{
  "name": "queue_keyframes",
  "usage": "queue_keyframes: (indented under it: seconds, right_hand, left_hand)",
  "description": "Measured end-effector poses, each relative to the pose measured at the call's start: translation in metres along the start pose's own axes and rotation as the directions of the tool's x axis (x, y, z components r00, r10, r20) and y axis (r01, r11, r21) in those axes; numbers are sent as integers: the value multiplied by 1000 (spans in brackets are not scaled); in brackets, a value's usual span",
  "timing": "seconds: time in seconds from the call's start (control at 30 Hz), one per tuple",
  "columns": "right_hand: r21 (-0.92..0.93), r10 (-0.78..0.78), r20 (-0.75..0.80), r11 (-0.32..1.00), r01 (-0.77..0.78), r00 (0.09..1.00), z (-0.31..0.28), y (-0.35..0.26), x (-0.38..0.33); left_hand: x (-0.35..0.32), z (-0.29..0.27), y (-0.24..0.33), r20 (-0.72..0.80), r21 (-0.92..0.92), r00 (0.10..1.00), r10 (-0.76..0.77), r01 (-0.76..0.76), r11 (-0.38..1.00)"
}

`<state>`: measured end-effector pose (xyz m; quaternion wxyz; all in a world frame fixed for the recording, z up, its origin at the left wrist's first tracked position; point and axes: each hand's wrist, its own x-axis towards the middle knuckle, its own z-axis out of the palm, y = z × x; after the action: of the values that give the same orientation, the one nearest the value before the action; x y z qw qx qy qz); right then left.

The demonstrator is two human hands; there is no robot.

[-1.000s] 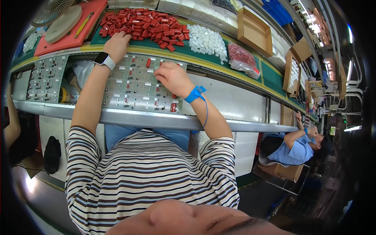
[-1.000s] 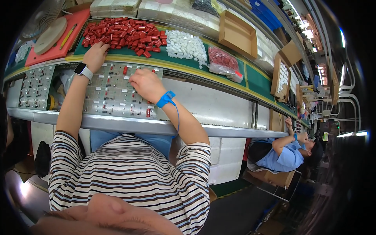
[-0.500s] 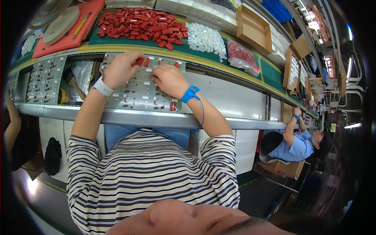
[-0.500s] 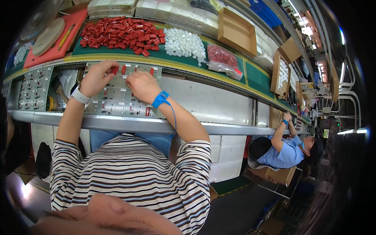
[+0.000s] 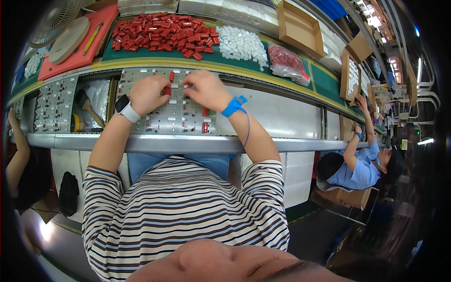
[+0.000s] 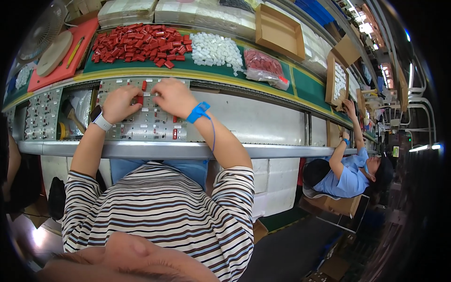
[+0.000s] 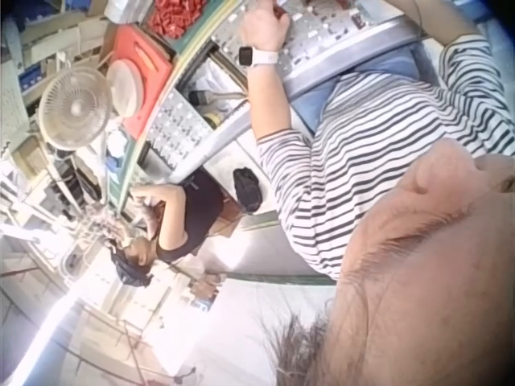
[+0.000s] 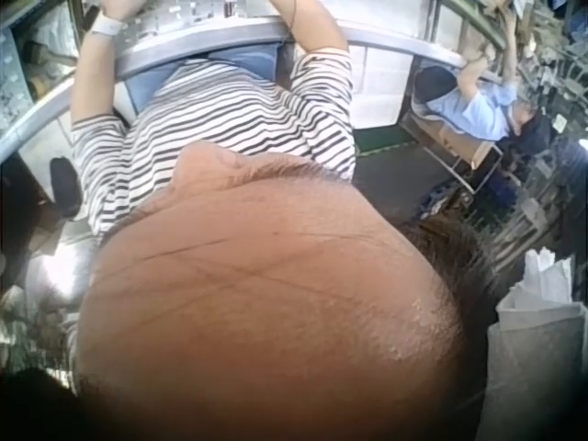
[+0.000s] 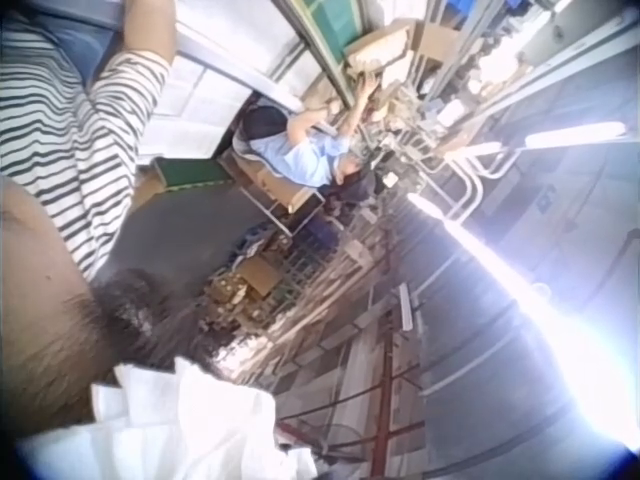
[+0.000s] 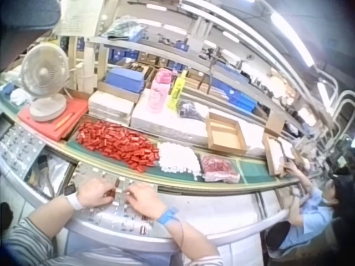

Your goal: The person manually places and inserts electronic components onto a printed circuit board (PCB) on an assembly line.

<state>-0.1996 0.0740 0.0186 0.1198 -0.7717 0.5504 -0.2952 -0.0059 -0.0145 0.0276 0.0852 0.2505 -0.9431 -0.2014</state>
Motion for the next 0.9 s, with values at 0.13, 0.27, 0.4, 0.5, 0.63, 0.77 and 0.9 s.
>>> queue_keyframes:
  seconds: [0.13,0.27,0.4,0.5,0.63,0.77,0.9]
  right_hand:
    - [-258,160,-337,932,-254,928,-28,49,-6]
    - [-453,260,-448,758,-468,855,-45,87,-25]
    - [-449,338,-450,714,-537,826,-41,106,-32]
    - [-429,361,-441,719,-546,822,-38,110,-28]
    - [-446,304,-461,734,-513,834,-35,113,-28]
    - [-462,257,-488,734,-497,834,-32,115,-28]
    - [-476,246,-490,729,-493,837,-30,117,-27]
  left_hand:
    - [0,-2,2,25,32,999,-35,34,999]
    - [0,-2,3,5,37,1000,-3,3,999]
    - [1,-4,6,19,63,1000,1,-3,998]
    - [2,-3,8,25,87,1000,0,-2,996]
    - [4,-4,12,40,149,999,-11,5,989]
    - [8,-3,10,74,194,997,17,-31,980]
    - [9,-6,8,119,181,993,19,-40,983]
